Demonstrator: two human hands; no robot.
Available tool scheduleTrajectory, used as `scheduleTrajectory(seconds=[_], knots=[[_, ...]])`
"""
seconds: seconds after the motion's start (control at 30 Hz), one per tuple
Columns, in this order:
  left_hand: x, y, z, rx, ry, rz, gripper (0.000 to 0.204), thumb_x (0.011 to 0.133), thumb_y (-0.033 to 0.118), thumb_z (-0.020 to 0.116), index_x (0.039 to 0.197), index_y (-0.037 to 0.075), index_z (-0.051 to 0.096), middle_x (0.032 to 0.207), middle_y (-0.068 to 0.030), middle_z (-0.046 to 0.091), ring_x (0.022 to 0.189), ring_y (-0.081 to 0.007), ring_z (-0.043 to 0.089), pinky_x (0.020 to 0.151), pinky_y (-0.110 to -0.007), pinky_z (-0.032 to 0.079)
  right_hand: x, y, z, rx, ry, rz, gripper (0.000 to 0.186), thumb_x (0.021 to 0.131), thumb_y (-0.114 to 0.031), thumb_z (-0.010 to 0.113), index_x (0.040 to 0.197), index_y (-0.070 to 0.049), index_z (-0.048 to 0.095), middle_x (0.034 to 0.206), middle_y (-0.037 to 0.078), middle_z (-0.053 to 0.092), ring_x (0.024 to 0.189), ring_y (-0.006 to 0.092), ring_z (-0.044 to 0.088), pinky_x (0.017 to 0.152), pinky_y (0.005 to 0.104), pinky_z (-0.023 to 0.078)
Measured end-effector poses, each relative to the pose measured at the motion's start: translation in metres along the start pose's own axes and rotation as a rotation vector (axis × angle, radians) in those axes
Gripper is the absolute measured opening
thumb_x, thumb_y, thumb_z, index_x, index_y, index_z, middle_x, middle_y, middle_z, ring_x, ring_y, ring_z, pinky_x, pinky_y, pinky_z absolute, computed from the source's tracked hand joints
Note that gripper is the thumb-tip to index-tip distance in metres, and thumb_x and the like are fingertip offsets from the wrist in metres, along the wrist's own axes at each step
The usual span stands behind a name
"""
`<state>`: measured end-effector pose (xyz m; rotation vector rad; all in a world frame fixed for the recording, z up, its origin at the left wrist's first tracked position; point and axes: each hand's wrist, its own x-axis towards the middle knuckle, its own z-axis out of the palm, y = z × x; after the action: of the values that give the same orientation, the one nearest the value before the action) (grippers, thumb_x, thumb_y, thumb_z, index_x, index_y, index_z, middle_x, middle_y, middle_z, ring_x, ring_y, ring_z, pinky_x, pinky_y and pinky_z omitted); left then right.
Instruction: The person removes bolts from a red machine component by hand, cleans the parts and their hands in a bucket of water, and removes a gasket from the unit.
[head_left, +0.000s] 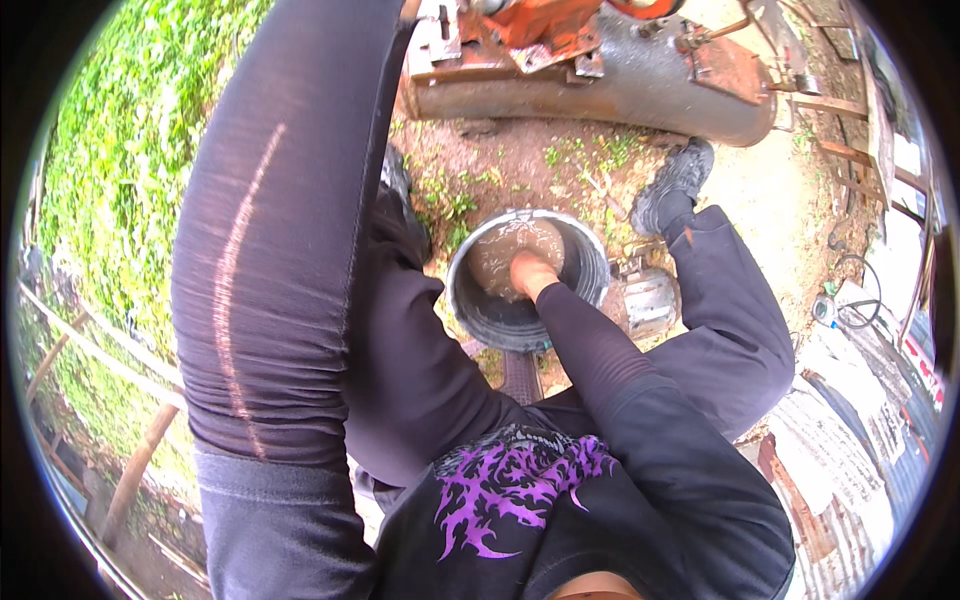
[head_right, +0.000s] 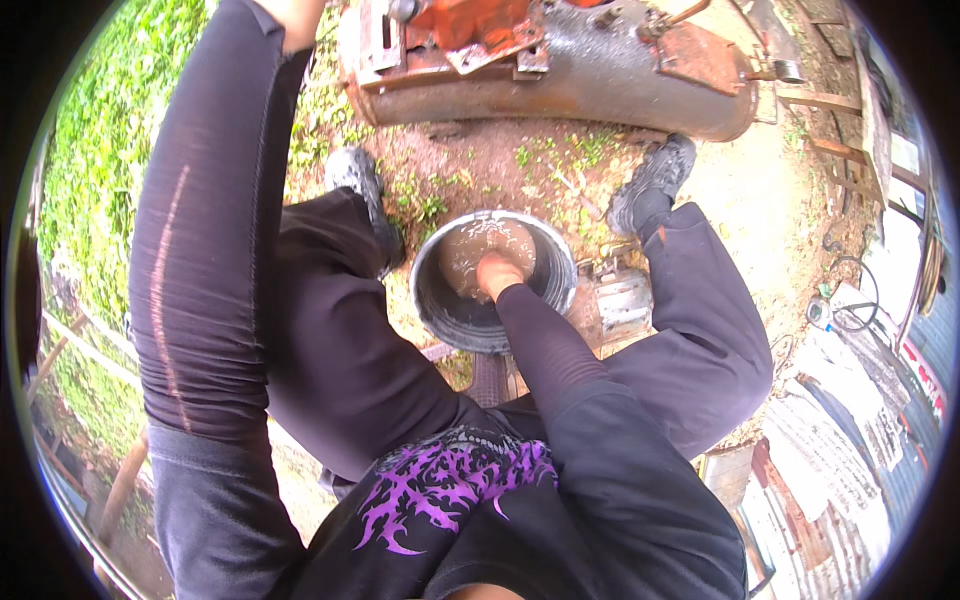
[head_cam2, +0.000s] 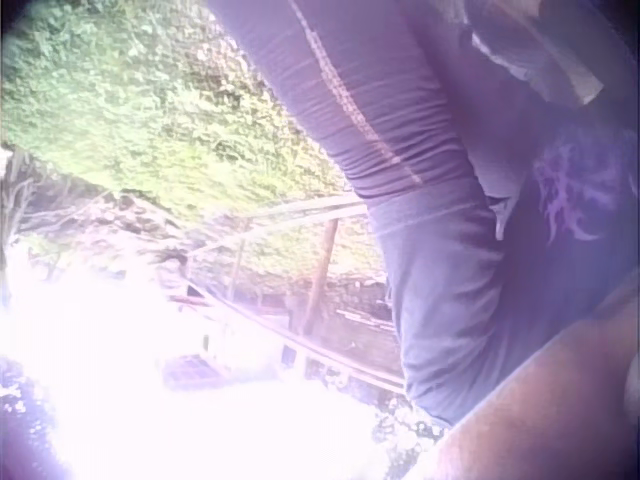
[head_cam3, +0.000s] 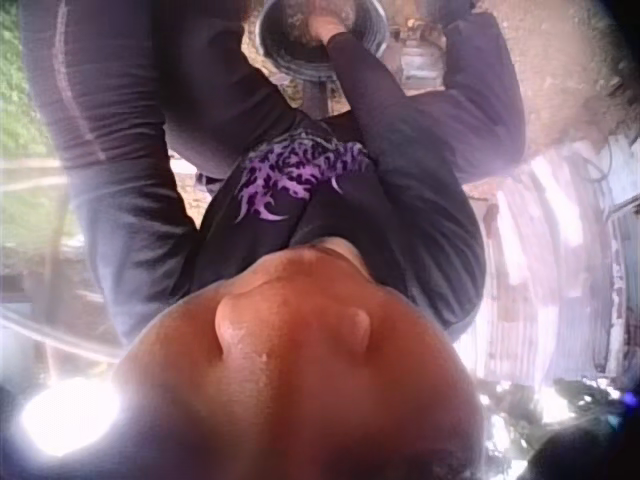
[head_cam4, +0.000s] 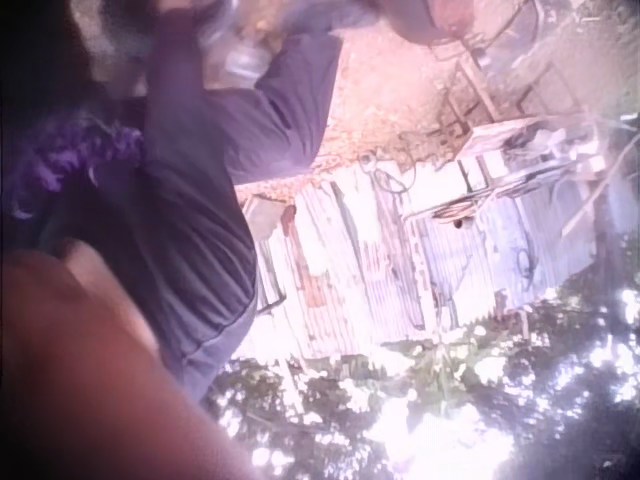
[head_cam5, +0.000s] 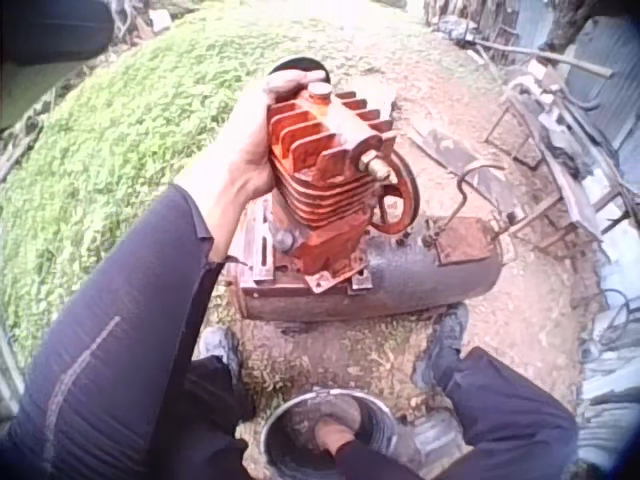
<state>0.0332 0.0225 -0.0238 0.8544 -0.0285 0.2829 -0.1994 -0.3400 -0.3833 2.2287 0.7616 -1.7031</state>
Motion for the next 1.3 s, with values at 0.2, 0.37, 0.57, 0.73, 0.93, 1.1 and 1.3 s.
scheduleTrajectory(seconds=[0.2,0.37,0.57,0.73,0.93,1.1,1.3], knots=[[-0.006,0.018,-0.015,-0.006,0.034,-0.065,0.019,0.093,0.027,0.063,0.091,0.009,0.067,0.085,-0.0062,0.071,0.079,-0.0220,0.068,0.080,-0.036,0.057,-0.094,-0.014,-0.098,-0.229,0.043,-0.219,0.027,0.085,-0.009,0.058,0.098,0.007,0.074,0.110,0.025,0.072,0.106,0.0355,0.071,0.086,0.0445,0.058],[-0.001,0.008,0.007,-0.037,0.167,-0.140,0.016,0.091,0.024,0.067,0.092,0.008,0.068,0.087,-0.0072,0.071,0.079,-0.0219,0.068,0.076,-0.037,0.058,-0.227,0.003,-0.189,-0.233,0.183,-0.206,0.029,0.078,-0.014,0.057,0.091,0.006,0.073,0.095,0.026,0.073,0.097,0.0381,0.073,0.081,0.0443,0.058],[-0.016,0.022,-0.002,0.005,0.218,-0.099,0.022,0.093,0.022,0.066,0.105,0.004,0.067,0.100,-0.0104,0.071,0.089,-0.0232,0.069,0.083,-0.038,0.058,-0.293,-0.010,-0.254,0.205,0.753,-0.416,0.026,0.095,-0.018,0.053,0.089,0.004,0.065,0.085,0.029,0.068,0.087,0.0461,0.068,0.078,0.0536,0.054],[-0.002,0.004,-0.014,0.028,0.213,-0.112,0.028,0.095,0.021,0.064,0.115,0.001,0.067,0.110,-0.0132,0.071,0.098,-0.0244,0.069,0.089,-0.039,0.058,-0.299,-0.038,-0.303,0.447,0.963,-0.313,0.035,0.101,-0.027,0.054,0.099,0.007,0.063,0.092,0.032,0.068,0.095,0.0470,0.067,0.085,0.0517,0.052],[-0.016,0.012,0.012,0.206,0.224,-0.010,0.028,0.096,0.020,0.065,0.116,0.000,0.069,0.110,-0.0120,0.072,0.096,-0.0234,0.071,0.086,-0.039,0.061,-0.276,-0.033,-0.327,0.526,0.994,-0.375,0.037,0.093,-0.028,0.067,0.100,0.008,0.058,0.100,0.029,0.067,0.100,0.0417,0.067,0.086,0.0454,0.050],[-0.008,0.015,-0.023,0.095,0.252,-0.052,0.029,0.095,0.020,0.068,0.116,0.000,0.069,0.108,-0.0120,0.073,0.096,-0.0234,0.072,0.088,-0.039,0.060,-0.264,-0.027,-0.339,0.544,1.038,-0.354,0.034,0.091,-0.021,0.068,0.105,0.008,0.056,0.103,0.027,0.067,0.102,0.0393,0.067,0.087,0.0437,0.051],[-0.014,0.015,-0.001,0.113,0.218,-0.061,0.029,0.094,0.020,0.069,0.115,0.000,0.068,0.109,-0.0124,0.073,0.097,-0.0237,0.072,0.089,-0.040,0.060,-0.255,-0.013,-0.348,0.624,1.030,-0.334,0.040,0.086,-0.020,0.071,0.107,0.010,0.057,0.101,0.027,0.067,0.101,0.0408,0.067,0.091,0.0454,0.052]])
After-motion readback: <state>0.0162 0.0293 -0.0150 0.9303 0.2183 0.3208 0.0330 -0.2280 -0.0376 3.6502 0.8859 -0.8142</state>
